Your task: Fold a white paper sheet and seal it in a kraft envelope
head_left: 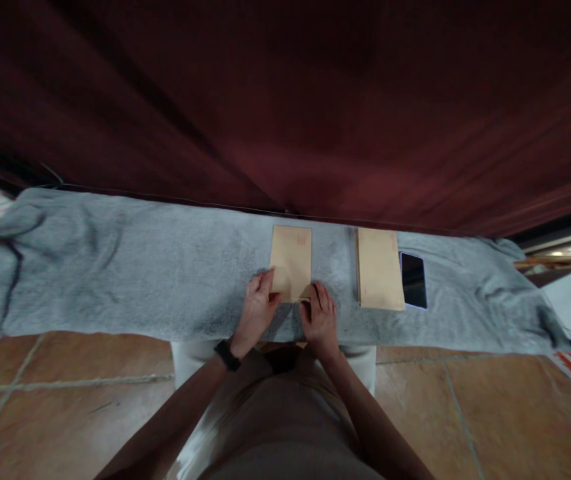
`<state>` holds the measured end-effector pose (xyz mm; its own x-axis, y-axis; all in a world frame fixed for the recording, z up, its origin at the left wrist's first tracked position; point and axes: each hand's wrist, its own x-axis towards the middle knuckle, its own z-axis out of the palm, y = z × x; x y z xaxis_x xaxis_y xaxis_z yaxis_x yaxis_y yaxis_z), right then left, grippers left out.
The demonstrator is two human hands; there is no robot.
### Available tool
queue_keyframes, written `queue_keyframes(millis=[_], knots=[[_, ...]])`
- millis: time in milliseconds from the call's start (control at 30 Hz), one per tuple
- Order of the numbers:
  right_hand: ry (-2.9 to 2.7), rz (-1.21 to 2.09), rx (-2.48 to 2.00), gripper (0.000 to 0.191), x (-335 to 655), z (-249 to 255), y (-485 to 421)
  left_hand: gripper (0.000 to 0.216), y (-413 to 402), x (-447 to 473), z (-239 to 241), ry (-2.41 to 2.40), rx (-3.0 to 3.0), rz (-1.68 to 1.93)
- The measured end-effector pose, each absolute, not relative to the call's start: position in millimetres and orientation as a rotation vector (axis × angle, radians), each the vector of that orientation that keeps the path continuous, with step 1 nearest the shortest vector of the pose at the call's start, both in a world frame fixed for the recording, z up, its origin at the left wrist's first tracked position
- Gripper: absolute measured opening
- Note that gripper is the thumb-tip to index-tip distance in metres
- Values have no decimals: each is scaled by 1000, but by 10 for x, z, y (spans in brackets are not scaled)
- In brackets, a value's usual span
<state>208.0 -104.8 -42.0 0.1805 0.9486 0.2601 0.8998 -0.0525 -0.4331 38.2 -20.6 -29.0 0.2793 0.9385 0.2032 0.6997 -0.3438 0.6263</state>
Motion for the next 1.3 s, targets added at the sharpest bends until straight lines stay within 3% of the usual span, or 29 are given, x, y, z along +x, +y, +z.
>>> queue_keyframes(millis=[367,600,833,1033,1300], knots=[[-1459,222,-1875,24,2078,-481,-814,90,-161,388,-292,1522,1821,774],[-1405,281,-1819,26,2077,-490,-811,103,-126,375,-258,1385,1800,810],[-1353,293,-1777,28,2168,-449,-664,93,-29,491,-255,1393,1839,822],[-1510,176,-1833,26,2178,-496,-647,71,-2,529,-250,1467,1909,732],[-1688,-88,-2018,48,2658,-278,-692,61,-44,488,-277,1552,2026,691]])
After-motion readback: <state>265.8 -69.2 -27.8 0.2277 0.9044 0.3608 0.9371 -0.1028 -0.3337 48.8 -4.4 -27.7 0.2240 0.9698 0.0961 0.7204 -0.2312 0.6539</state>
